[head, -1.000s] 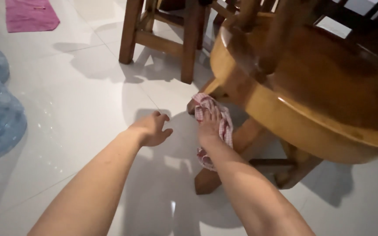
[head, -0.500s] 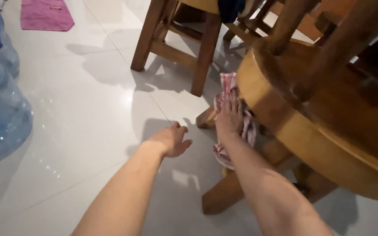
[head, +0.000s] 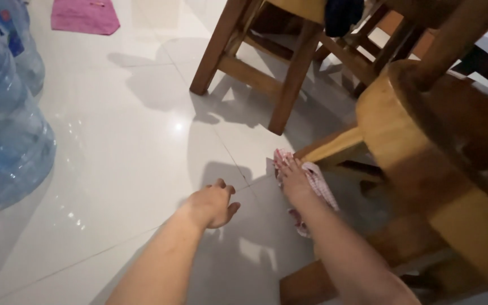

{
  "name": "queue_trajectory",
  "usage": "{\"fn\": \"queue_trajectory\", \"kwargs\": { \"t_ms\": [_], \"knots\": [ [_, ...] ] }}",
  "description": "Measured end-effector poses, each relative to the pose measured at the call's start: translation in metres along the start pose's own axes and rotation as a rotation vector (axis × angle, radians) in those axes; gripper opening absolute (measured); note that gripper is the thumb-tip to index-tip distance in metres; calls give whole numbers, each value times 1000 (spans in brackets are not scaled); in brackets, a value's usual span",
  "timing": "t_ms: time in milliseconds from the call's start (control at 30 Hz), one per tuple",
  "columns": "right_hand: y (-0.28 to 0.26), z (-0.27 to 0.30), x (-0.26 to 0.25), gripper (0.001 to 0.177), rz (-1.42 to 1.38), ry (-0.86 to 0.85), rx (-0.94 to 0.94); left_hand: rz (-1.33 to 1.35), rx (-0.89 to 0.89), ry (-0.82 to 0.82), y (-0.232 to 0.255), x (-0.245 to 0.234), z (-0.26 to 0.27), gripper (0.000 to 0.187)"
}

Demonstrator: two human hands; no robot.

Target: Wiping down wooden chairs and a dining table with a cloth.

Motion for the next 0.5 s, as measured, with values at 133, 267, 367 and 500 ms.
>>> {"fn": "queue_trajectory", "kwargs": {
  "t_ms": [133,267,367,500],
  "knots": [
    [24,-4,-3,56,-34,80,132,-37,-4,-21,6,2,-8,54],
    [71,36,-100,53,60,6,339,65,10,29,27,-11,3,53],
    [100,47,-118,57,-24,29,527,190,77,119,33,-19,3,51],
    [94,33,-72,62,264,272,496,321,116,312,45,-50,10,50]
  ]
}}
Point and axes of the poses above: each hand's wrist, its own z-axis away from the middle knuckle, its own x-axis out of the palm, y = z × x, the point moved 3 cm from there along -z, towards the middle knuckle, and after that the axes turned 9 degrees about y, right-handed, at the moved point
